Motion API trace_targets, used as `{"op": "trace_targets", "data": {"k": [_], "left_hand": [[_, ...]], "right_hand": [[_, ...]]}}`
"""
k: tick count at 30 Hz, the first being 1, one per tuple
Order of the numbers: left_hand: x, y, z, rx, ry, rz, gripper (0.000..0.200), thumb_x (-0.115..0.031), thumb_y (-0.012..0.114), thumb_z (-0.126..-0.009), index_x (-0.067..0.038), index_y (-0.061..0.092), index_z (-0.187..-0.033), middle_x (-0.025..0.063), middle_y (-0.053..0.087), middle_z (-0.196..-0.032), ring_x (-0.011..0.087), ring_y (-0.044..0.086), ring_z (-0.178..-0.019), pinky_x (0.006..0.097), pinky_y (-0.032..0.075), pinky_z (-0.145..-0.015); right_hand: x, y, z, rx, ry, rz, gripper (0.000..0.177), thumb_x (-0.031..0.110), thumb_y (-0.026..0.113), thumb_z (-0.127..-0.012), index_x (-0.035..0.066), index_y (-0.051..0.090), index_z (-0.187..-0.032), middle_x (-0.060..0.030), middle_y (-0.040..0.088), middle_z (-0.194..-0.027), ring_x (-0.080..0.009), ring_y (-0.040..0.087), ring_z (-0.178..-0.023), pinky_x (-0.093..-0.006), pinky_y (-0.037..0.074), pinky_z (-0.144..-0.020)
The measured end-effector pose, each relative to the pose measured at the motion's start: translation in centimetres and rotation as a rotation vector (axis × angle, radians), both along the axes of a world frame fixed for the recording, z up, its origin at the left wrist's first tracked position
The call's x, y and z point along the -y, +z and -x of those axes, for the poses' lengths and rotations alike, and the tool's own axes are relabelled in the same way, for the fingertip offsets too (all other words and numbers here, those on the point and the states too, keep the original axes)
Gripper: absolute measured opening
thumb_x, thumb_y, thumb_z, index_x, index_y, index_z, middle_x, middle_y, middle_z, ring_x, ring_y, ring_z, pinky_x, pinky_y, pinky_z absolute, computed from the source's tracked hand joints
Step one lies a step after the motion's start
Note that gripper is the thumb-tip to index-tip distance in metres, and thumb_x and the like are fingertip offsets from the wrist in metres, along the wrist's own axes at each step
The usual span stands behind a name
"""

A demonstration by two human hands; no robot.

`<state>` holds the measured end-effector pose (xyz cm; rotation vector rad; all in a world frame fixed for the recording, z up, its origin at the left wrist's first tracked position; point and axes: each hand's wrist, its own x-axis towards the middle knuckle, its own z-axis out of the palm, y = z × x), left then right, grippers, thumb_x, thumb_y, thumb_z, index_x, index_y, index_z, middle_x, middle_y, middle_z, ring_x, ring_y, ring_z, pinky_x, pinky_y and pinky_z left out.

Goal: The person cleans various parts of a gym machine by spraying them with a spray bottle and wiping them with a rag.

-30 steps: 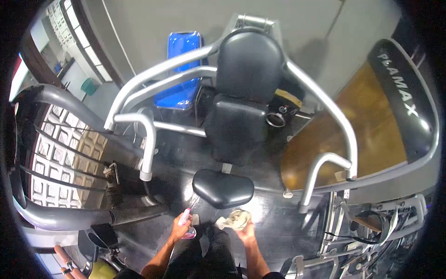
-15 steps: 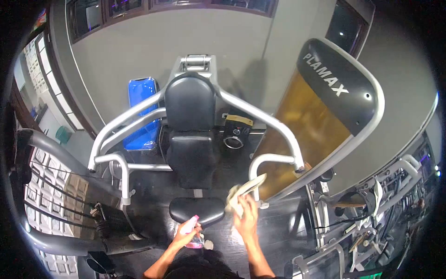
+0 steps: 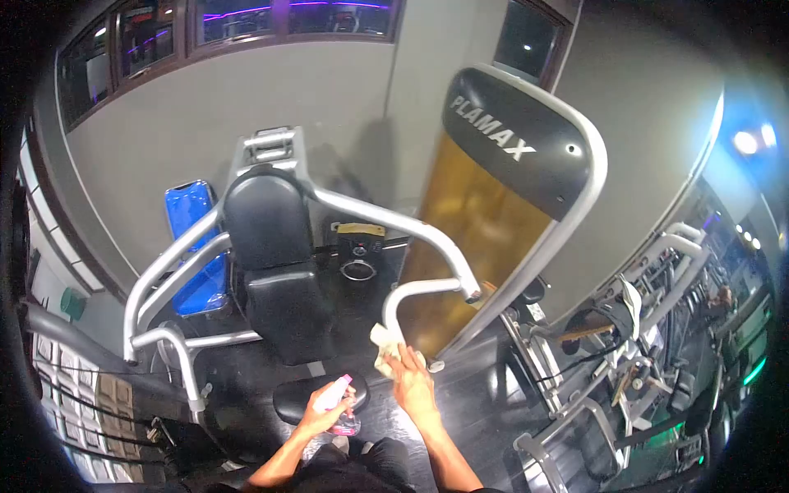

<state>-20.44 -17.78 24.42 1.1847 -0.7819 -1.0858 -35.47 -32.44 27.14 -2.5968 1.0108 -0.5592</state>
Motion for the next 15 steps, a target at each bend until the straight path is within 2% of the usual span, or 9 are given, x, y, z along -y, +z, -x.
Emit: {"op": "trace_targets", "data": {"k": [1,3,4,5,8,11,12,13,15], "left_hand": [[0.2,0.4,0.1,-0.003,-0.016,0.001,0.016,-0.003,0.062,-0.087,0.001,0.060,-0.102,0.0046,0.062,-0.083,0.0090,0.061,-0.068,0.0248,0.052,-0.063],[1.0,0.9,0.0,0.063,-0.075,0.103,0.020,-0.001,0.061,-0.087,0.002,0.060,-0.106,0.0063,0.064,-0.084,0.0109,0.063,-0.073,0.0266,0.053,-0.068],[1.2,0.7,-0.1,0.129,-0.123,0.128,0.026,-0.001,0.062,-0.085,0.002,0.059,-0.111,0.0115,0.063,-0.100,0.0172,0.062,-0.092,0.0316,0.051,-0.083],[2.0,1.8,0.4,0.134,-0.131,0.134,0.026,-0.001,0.062,-0.085,0.002,0.059,-0.111,0.0115,0.063,-0.100,0.0172,0.062,-0.092,0.0316,0.051,-0.083],[4.0,6.3,1.9,0.304,-0.111,0.482,0.036,-0.007,0.066,-0.081,0.000,0.060,-0.116,0.0156,0.046,-0.133,0.0267,0.049,-0.119,0.0368,0.039,-0.100],[5.9,6.5,3.5,0.149,-0.240,0.386,0.032,-0.008,0.065,-0.083,-0.001,0.061,-0.114,0.0133,0.051,-0.127,0.0236,0.051,-0.115,0.0344,0.040,-0.098],[6.2,5.7,4.2,-0.170,-0.349,0.272,0.033,-0.009,0.062,-0.086,-0.001,0.058,-0.117,0.0087,0.057,-0.118,0.0183,0.053,-0.108,0.0309,0.042,-0.094],[7.0,5.1,4.8,-0.166,-0.354,0.272,0.033,-0.009,0.062,-0.086,-0.001,0.058,-0.117,0.0087,0.057,-0.118,0.0183,0.053,-0.108,0.0309,0.042,-0.094],[9.1,5.3,6.4,-0.173,-0.255,0.316,0.050,-0.010,0.061,-0.088,0.002,0.042,-0.133,0.0102,0.061,-0.109,0.0170,0.059,-0.095,0.0322,0.049,-0.082]], "right_hand": [[0.0,0.3,1.0,-0.003,-0.016,0.001,0.050,-0.008,0.057,-0.074,0.011,0.057,-0.121,-0.0239,0.044,-0.137,-0.0381,0.044,-0.126,-0.0425,0.040,-0.103],[-0.7,2.9,2.7,0.167,-0.053,-0.588,0.052,-0.002,0.062,-0.079,0.011,0.048,-0.127,-0.0232,0.049,-0.133,-0.0341,0.049,-0.124,-0.0386,0.042,-0.100],[-0.9,3.5,3.4,0.323,-0.107,-0.686,0.054,0.005,0.066,-0.081,0.009,0.042,-0.129,-0.0211,0.056,-0.123,-0.0300,0.056,-0.116,-0.0345,0.044,-0.095],[-0.9,3.9,3.8,0.331,-0.112,-0.678,0.054,0.005,0.066,-0.081,0.009,0.042,-0.129,-0.0211,0.056,-0.123,-0.0300,0.056,-0.116,-0.0345,0.044,-0.095],[-0.4,5.7,4.6,0.578,-0.029,-0.569,0.050,0.005,0.069,-0.076,0.002,0.049,-0.122,-0.0158,0.060,-0.111,-0.0243,0.059,-0.104,-0.0336,0.045,-0.091],[1.8,8.5,5.0,0.545,0.300,-0.439,0.041,0.008,0.069,-0.077,0.004,0.056,-0.116,-0.0147,0.060,-0.114,-0.0272,0.060,-0.104,-0.0367,0.047,-0.090],[2.4,9.4,5.1,0.537,0.310,-0.475,0.037,0.011,0.068,-0.076,0.005,0.061,-0.112,-0.0151,0.055,-0.121,-0.0300,0.055,-0.110,-0.0385,0.045,-0.093],[3.4,9.8,5.5,0.542,0.308,-0.472,0.037,0.011,0.068,-0.076,0.005,0.061,-0.112,-0.0151,0.055,-0.121,-0.0300,0.055,-0.110,-0.0385,0.045,-0.093],[5.4,10.5,6.6,0.349,0.328,-0.064,0.042,0.015,0.067,-0.077,0.006,0.059,-0.117,-0.0152,0.046,-0.129,-0.0351,0.048,-0.118,-0.0403,0.043,-0.097]]}}
